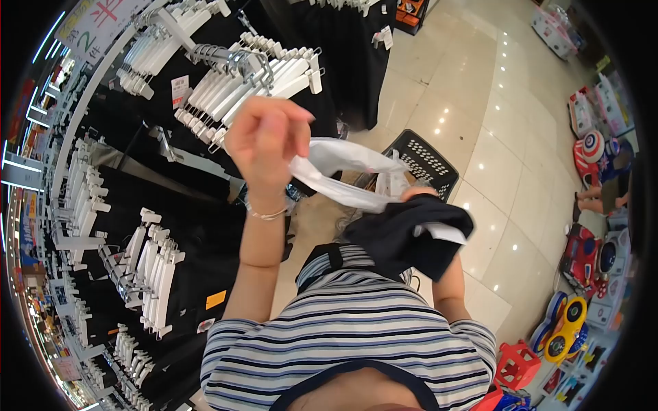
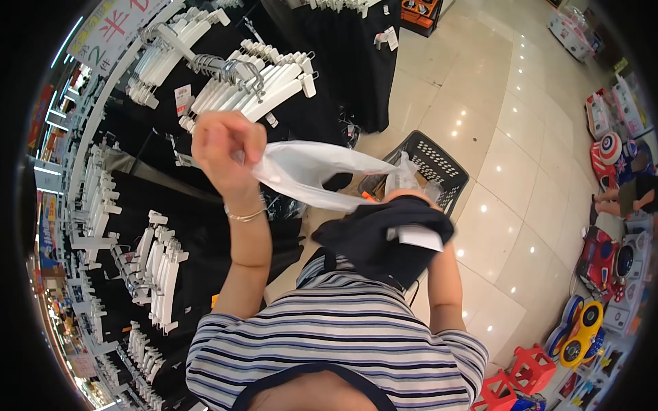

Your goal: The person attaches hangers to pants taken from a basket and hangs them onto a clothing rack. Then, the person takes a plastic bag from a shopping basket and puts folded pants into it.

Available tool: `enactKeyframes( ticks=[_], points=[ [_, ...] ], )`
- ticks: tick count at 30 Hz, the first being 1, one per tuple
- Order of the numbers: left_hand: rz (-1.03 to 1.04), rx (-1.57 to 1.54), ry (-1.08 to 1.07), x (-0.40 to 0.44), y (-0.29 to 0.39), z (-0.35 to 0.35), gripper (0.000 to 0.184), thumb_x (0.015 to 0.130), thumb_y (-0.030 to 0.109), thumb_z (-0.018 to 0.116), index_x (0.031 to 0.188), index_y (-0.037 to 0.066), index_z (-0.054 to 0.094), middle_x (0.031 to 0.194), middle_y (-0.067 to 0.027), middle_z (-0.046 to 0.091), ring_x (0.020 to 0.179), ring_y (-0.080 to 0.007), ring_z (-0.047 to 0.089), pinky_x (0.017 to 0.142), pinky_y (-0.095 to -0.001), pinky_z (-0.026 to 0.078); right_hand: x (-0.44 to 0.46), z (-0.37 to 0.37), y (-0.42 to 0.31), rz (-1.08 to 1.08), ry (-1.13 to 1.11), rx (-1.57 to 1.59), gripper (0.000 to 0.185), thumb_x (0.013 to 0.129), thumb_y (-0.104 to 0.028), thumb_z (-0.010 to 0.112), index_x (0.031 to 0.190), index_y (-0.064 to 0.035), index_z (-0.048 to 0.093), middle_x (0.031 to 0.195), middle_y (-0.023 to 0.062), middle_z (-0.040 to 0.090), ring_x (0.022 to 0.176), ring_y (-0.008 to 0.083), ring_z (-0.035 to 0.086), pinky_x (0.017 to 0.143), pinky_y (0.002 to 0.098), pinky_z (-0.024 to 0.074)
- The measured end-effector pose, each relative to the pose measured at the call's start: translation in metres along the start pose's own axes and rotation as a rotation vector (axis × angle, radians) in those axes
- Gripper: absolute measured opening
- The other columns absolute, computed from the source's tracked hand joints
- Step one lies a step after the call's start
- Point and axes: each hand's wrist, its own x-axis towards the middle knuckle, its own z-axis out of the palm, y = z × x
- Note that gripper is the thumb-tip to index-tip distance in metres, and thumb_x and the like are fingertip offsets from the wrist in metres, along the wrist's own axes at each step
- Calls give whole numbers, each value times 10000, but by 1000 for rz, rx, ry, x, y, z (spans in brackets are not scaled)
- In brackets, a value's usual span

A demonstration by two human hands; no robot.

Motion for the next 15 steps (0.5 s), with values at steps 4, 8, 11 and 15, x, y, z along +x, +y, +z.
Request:
enactKeyframes(
  ticks=[4, 8, 11, 15],
  points=[
    [-318, 714, -705, -26, 27, -22, 174, 757, 159, 664, 862, 34, 605, 614, -43, 539, 458, -161, 492, 449, -257, 378, -16, -19, -55, -25, 223, -314, 397, 735, -277, 625, 934, 64, 578, 886, 122, 605, 813, 180, 582, 732, 269, 456],
    [-176, 751, -951, -59, 7, -13, 341, 689, 89, 646, 1024, 51, 595, 735, -99, 601, 552, -282, 546, 551, -327, 449, 9, -74, -46, 87, -287, -277, 868, 366, -586, 764, 929, 48, 575, 858, 110, 619, 789, 198, 605, 738, 282, 455],
    [-185, 722, -917, -68, -11, 3, 381, 686, 44, 616, 1063, 58, 558, 796, -102, 610, 674, -272, 594, 599, -332, 459, 9, -72, -47, 102, -276, -239, 802, 422, -549, 756, 929, 47, 576, 860, 108, 617, 791, 189, 603, 730, 278, 455],
    [-645, 642, -1215, -58, -6, 7, 385, 685, 83, 639, 1058, 71, 546, 906, -116, 602, 793, -265, 605, 631, -318, 478, -2, -56, -55, 95, -141, -195, 736, 455, -497, 756, 922, 45, 582, 859, 111, 619, 785, 184, 605, 721, 272, 456]
  ],
)
